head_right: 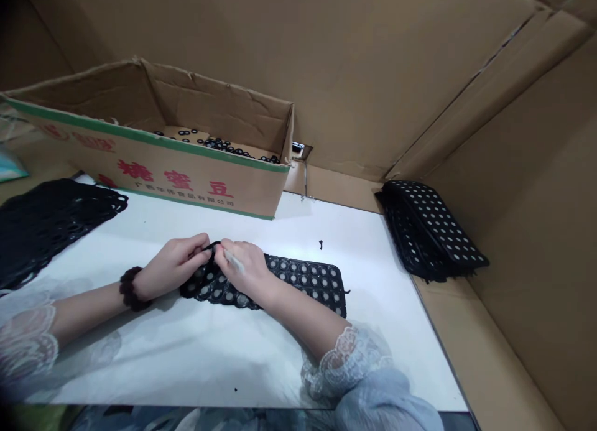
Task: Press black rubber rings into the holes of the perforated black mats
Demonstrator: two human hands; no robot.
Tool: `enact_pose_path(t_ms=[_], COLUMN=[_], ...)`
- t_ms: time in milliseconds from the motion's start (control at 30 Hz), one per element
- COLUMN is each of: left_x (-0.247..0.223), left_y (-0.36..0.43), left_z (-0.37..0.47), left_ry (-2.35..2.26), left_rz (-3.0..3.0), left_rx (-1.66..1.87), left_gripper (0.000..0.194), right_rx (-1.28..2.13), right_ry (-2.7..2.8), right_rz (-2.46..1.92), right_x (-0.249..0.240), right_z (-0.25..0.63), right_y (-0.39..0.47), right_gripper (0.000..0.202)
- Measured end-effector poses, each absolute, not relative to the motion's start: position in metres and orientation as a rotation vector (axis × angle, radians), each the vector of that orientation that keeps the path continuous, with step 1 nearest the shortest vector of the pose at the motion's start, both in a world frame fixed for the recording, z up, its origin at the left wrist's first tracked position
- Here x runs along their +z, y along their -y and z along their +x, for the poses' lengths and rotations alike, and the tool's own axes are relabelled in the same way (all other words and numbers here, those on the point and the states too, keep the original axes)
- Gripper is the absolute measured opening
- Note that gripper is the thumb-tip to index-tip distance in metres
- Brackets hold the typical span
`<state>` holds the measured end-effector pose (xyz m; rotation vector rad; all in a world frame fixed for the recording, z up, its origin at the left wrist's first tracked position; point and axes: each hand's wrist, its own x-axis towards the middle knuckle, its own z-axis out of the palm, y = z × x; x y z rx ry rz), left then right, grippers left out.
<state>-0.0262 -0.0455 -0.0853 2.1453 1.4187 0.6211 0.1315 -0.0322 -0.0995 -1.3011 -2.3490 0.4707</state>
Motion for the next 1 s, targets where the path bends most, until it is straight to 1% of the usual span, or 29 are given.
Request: enact_pose_path(t_ms=[100,167,233,367,433,567,767,1000], left_x=[-0.086,-0.085,-0.085,-0.085,-0.085,-0.085,-0.081,-0.081], left_y=[0.042,0.038,0.034,0.028,0.027,0.027,0.024,0.029], left_z=[-0.028,-0.030,-0.031,-0.031,-0.032,-0.036,-0.039,-0.037], left_ry=[-1.386,-1.364,-1.343,-1.339,-1.337,-1.329,-1.174,-1.235], left_rz=[2.148,2.124,2.104,2.095,2.072,2.031,2.074,2.112], left_rx=[0.612,0.591,0.564,0.530,0.539,0.510,0.374,0.385], left_gripper=[0.021,0.022,0.024,0.027,0.027,0.029,0.027,0.026], right_rx=[0.385,0.386,0.488,0.855,0.922,0.870,0.782,0.654], right_ry=[2.334,2.285,2.230,2.151,2.165,2.205,2.171,2.210], right_rz=[-1.337,-1.357,-1.339,-1.203,-1.151,-1.146,-1.180,-1.259], right_x=[-0.101,-0.097,-0.090,-0.079,-0.080,-0.086,-0.090,-0.095], right_z=[0.133,0.136,0.142,0.156,0.159,0.159,0.155,0.150], right_y=[0.028,0.024,0.022,0.020,0.022,0.028,0.032,0.031], right_gripper=[0.025,0.025,0.026,0.033,0.034,0.031,0.032,0.032])
